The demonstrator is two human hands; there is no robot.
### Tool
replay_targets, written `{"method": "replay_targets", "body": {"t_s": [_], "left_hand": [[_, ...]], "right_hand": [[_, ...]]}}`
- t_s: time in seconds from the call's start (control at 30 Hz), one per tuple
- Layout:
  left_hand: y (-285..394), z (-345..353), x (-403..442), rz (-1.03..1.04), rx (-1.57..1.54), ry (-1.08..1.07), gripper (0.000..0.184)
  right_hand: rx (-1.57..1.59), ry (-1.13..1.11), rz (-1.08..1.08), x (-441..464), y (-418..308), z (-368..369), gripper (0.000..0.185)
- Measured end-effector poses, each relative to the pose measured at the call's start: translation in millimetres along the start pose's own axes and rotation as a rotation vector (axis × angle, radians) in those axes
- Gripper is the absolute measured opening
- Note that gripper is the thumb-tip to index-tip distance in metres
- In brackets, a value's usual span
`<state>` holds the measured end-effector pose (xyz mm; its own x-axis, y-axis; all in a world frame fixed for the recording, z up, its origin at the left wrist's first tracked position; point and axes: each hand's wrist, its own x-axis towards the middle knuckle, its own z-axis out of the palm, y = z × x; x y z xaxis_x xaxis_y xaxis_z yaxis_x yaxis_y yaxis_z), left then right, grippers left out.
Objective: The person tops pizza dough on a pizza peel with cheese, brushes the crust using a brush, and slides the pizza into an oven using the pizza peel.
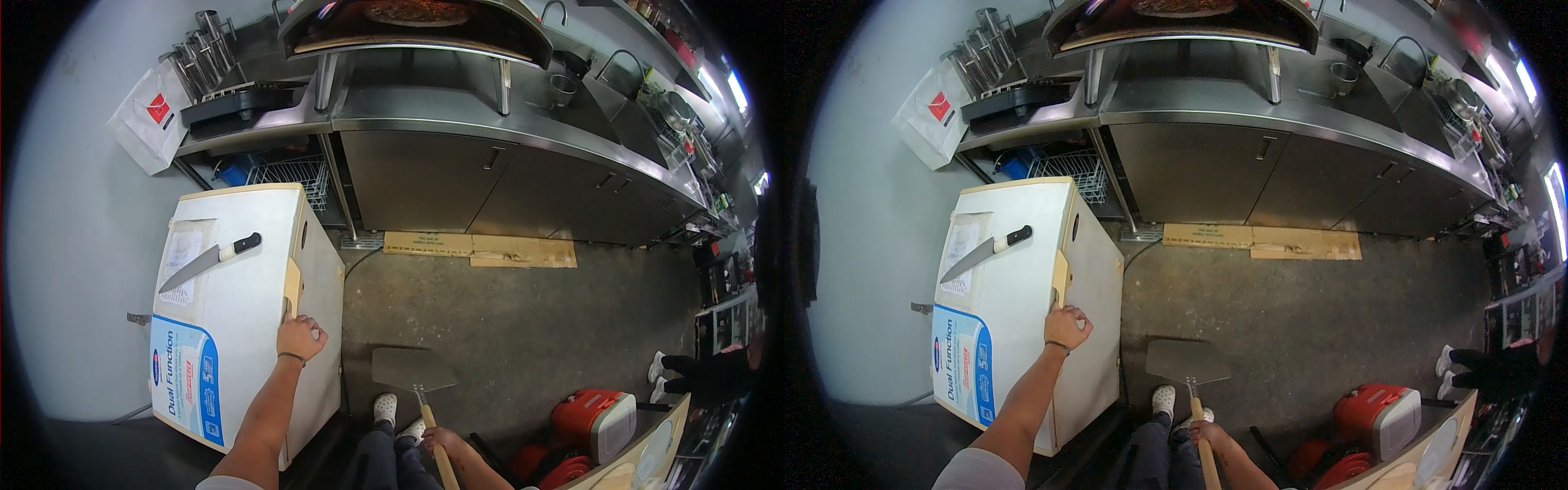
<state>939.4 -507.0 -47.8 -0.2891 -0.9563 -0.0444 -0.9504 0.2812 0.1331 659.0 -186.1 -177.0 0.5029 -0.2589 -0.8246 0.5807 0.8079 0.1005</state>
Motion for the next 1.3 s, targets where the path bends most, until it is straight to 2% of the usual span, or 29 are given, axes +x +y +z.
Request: {"method": "replay_targets", "body": {"t_s": [0.13, 0.4, 0.87, 1.03, 1.2, 1.3], "left_hand": [[4, -7, 0, -0.004, 0.023, -0.042, 0.023], [2, -5, 1, 0.004, 0.001, -0.041, 0.023], [-2, 2, 0, 0.014, -0.016, 0.008, 0.016], [-1, 2, 0, 0.013, -0.004, 0.01, 0.017], [2, -4, 0, 0.001, 0.019, -0.026, 0.02], [4, -6, 0, -0.009, 0.036, -0.054, 0.023]], "right_hand": [[-0.016, 0.065, 0.012, -5, -3, 9, 0.01], [-0.015, 0.131, 0.015, -5, -3, 17, 0.01], [0.035, 0.097, 0.035, -7, -6, 25, 0.014], [0.032, 0.136, 0.027, -2, -5, 20, 0.012], [0.03, 0.08, -0.012, -6, -4, 17, 0.011], [0.079, 0.074, 0.041, -8, -8, 19, 0.01]]}}
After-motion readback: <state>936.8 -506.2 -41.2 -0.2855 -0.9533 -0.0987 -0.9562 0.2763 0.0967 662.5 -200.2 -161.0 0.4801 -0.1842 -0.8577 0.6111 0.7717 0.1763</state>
